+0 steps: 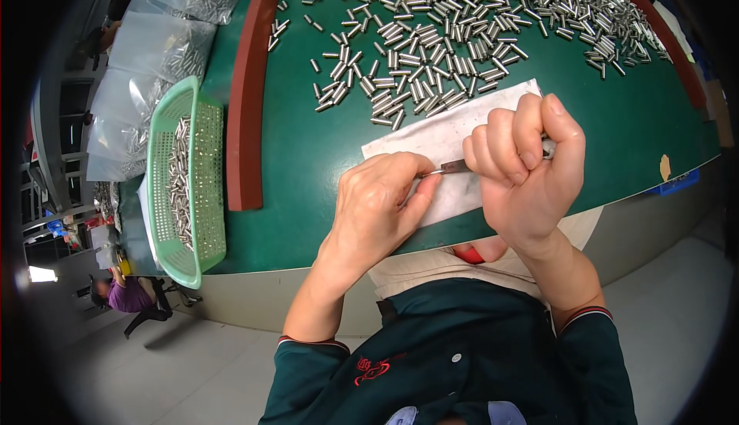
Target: The recorder is using a tool to inspect or clean small metal pins or electronic components on a workbench.
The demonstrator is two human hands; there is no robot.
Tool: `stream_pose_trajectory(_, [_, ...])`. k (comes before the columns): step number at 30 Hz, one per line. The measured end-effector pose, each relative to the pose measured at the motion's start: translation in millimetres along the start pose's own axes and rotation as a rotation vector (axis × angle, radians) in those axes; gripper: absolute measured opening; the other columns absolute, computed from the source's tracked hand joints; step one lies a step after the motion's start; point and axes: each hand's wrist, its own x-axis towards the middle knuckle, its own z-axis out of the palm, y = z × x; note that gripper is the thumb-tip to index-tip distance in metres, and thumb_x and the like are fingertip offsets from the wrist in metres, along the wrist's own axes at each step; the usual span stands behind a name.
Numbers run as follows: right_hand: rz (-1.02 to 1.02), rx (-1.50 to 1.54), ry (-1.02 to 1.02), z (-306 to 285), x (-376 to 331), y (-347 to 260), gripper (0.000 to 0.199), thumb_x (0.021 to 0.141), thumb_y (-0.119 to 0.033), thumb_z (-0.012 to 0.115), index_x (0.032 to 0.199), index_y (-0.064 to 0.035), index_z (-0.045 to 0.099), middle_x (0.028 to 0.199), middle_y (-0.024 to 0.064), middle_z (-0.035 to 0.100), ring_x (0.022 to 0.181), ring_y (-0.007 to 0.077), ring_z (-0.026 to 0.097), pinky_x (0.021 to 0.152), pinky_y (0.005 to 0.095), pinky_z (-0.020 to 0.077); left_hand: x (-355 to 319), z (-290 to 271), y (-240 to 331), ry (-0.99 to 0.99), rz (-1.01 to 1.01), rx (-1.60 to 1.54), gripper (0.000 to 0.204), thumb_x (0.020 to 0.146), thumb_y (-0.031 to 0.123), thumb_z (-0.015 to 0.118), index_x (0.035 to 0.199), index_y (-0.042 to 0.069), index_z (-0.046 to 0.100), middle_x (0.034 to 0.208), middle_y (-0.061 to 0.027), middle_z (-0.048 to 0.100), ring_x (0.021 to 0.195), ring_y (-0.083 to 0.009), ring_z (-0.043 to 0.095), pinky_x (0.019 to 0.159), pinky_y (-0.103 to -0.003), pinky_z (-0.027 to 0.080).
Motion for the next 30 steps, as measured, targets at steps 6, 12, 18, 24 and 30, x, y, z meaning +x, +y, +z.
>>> stream_pose_trajectory(6, [-0.015,-0.014,0.001,-1.1,-0.4,-1.1,0.04,0.088,-0.028,0.028,0.051,-0.0144,0.025,0.04,-0.0039,0.023,0.038,0.0074,0.012,0.041,0.0242,0.0171,-2.5,3.9,-3.4,0.063,0.044,-0.013,0.009,0.065,0.002,0.066,0.069,0.003,0.058,0.056,-0.0079,0.053,0.051,-0.0233,0.054,0.046,-0.032,0.041])
stream_pose_trajectory(12, [0.023,-0.011,-0.011,-1.3,-0.2,-1.3,0.04,0.089,-0.028,0.027,0.051,-0.0142,0.026,0.04,-0.0035,0.024,0.038,0.0076,0.012,0.041,0.024,0.0172,-2.4,5.3,-4.0,0.08,0.043,-0.026,0.009,0.065,0.002,0.067,0.069,0.003,0.058,0.056,-0.0081,0.054,0.052,-0.0237,0.054,0.047,-0.032,0.042])
stream_pose_trajectory(18, [0.033,0.003,-0.033,-1.8,-0.4,-1.6,0.04,0.089,-0.028,0.027,0.051,-0.0141,0.026,0.04,-0.0035,0.025,0.038,0.0077,0.012,0.041,0.0241,0.0173,-2.2,5.6,-4.4,0.083,0.046,-0.038,0.009,0.065,0.002,0.066,0.069,0.003,0.059,0.057,-0.0078,0.054,0.052,-0.0237,0.054,0.047,-0.032,0.042])
stream_pose_trajectory(24, [0.025,-0.035,-0.048,-1.2,0.4,0.7,0.04,0.089,-0.028,0.026,0.052,-0.0139,0.027,0.041,-0.0037,0.024,0.039,0.0076,0.012,0.041,0.0242,0.0172,-1.9,6.3,-4.4,0.079,0.041,-0.05,0.008,0.065,0.002,0.066,0.069,0.003,0.059,0.057,-0.0077,0.054,0.052,-0.0236,0.054,0.048,-0.032,0.042])
stream_pose_trajectory(30, [0.019,-0.032,-0.039,-0.1,-0.1,-0.1,0.04,0.089,-0.028,0.026,0.052,-0.0135,0.027,0.041,-0.0036,0.024,0.039,0.0076,0.012,0.041,0.0242,0.0172,-2.5,6.1,-3.1,0.082,0.04,-0.052,0.009,0.064,0.001,0.066,0.069,0.003,0.059,0.057,-0.0078,0.054,0.052,-0.0239,0.054,0.047,-0.031,0.042])
